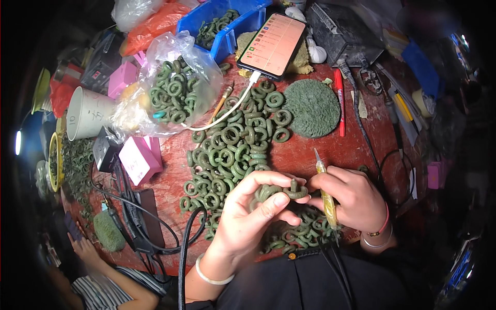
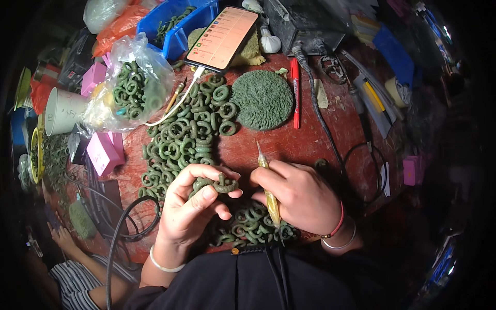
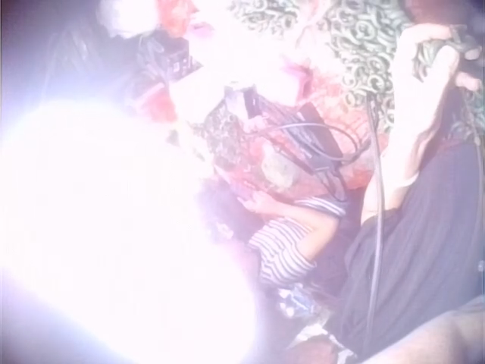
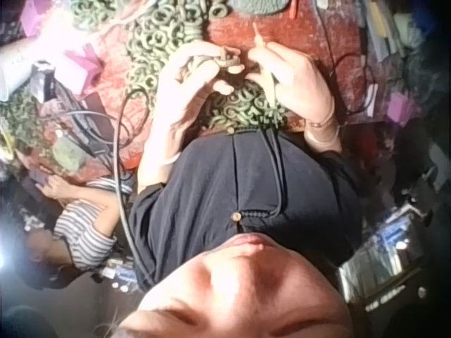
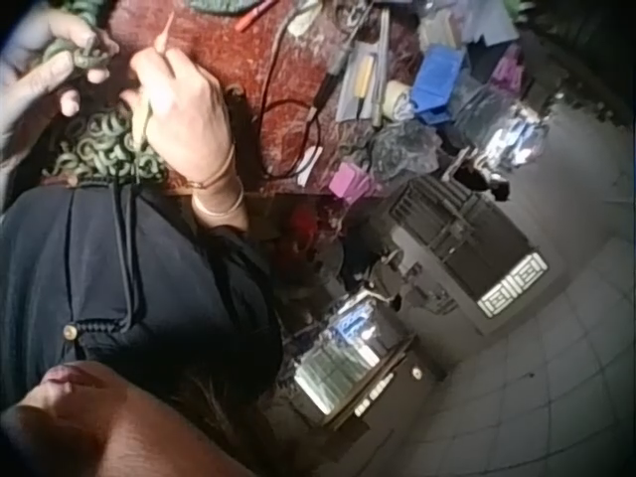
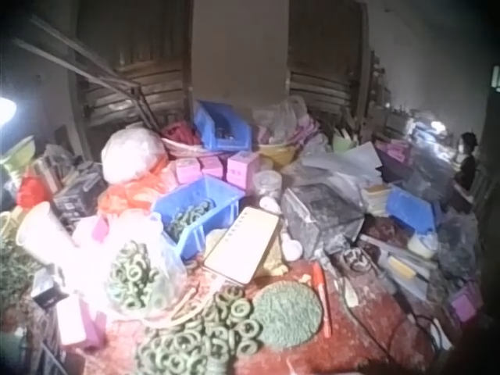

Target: Joining and finishing small green rings using a heated tool.

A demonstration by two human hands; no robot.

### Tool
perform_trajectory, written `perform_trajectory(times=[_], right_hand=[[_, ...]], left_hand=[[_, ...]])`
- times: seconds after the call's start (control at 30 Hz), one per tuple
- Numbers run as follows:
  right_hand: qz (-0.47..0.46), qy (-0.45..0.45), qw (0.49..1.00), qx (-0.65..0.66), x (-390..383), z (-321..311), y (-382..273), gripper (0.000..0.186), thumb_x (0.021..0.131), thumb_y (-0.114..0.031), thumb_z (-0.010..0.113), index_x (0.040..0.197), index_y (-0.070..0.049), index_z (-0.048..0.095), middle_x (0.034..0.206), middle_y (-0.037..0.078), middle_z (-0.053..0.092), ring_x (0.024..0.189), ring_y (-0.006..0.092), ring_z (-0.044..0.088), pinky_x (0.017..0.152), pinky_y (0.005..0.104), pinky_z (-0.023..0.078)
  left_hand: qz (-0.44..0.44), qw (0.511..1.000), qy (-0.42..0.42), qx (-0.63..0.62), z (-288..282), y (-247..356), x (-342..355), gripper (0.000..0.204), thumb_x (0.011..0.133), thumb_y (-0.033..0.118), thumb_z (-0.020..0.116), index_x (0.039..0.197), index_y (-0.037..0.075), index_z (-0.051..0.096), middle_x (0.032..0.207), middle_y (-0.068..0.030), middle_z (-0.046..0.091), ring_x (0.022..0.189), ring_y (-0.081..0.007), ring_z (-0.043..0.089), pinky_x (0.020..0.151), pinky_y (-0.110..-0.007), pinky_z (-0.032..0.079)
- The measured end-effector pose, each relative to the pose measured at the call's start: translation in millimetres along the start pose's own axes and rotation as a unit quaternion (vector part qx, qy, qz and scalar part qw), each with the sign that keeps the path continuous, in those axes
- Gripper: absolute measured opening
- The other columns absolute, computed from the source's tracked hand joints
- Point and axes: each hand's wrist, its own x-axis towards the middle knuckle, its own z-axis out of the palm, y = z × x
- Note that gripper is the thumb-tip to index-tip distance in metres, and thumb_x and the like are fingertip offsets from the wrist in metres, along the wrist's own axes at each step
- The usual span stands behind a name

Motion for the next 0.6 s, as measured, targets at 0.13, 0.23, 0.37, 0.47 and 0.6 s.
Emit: perform_trajectory(times=[0.13, 0.23, 0.37, 0.47, 0.6], right_hand=[[0.012, 0.031, 0.999, 0.021, 2.3, 0.5, 1.2, 0.024, 0.075, -0.004, 0.075, 0.093, -0.005, 0.058, 0.080, 0.010, 0.056, 0.071, 0.0312, 0.062, 0.062, 0.0398, 0.050], [0.018, 0.167, 0.982, 0.085, 8.1, 3.5, 0.1, 0.021, 0.075, 0.006, 0.073, 0.089, -0.003, 0.061, 0.078, 0.011, 0.062, 0.068, 0.0275, 0.063, 0.060, 0.0348, 0.049], [0.108, 0.199, 0.902, 0.368, 4.1, 5.4, -2.3, 0.018, 0.083, 0.007, 0.071, 0.094, 0.000, 0.059, 0.088, 0.007, 0.068, 0.071, 0.0072, 0.062, 0.063, 0.0223, 0.052], [0.142, 0.148, 0.856, 0.475, 4.9, 0.2, -4.5, 0.019, 0.085, 0.008, 0.068, 0.097, 0.000, 0.056, 0.088, 0.008, 0.067, 0.072, 0.0075, 0.063, 0.062, 0.0216, 0.052], [0.197, 0.067, 0.803, 0.558, 7.6, 5.5, -7.0, 0.015, 0.089, 0.001, 0.067, 0.098, -0.001, 0.055, 0.091, 0.009, 0.067, 0.072, 0.0094, 0.064, 0.063, 0.0217, 0.052]], left_hand=[[-0.013, 0.999, -0.005, -0.048, 0.9, 1.6, 1.2, 0.030, 0.097, 0.015, 0.058, 0.120, -0.002, 0.049, 0.124, -0.0261, 0.053, 0.108, -0.0353, 0.063, 0.072, -0.034, 0.063], [0.014, 0.991, -0.040, -0.127, -1.3, 3.0, 0.5, 0.037, 0.094, 0.026, 0.063, 0.114, -0.002, 0.049, 0.119, -0.0232, 0.050, 0.112, -0.0375, 0.060, 0.075, -0.038, 0.063], [0.035, 0.997, -0.023, -0.062, -4.7, 1.1, 1.7, 0.016, 0.091, 0.009, 0.064, 0.098, 0.000, 0.053, 0.109, -0.0178, 0.053, 0.092, -0.0248, 0.062, 0.057, -0.023, 0.055], [0.001, 0.999, 0.038, 0.025, 2.9, 0.7, 1.1, 0.023, 0.085, -0.008, 0.067, 0.106, -0.003, 0.059, 0.108, -0.0131, 0.057, 0.083, -0.0144, 0.065, 0.061, -0.022, 0.057], [0.087, 0.973, 0.041, 0.208, 13.0, 2.4, 3.3, 0.022, 0.087, -0.005, 0.067, 0.108, -0.004, 0.061, 0.097, -0.0075, 0.059, 0.082, -0.0117, 0.063, 0.060, -0.021, 0.055]])
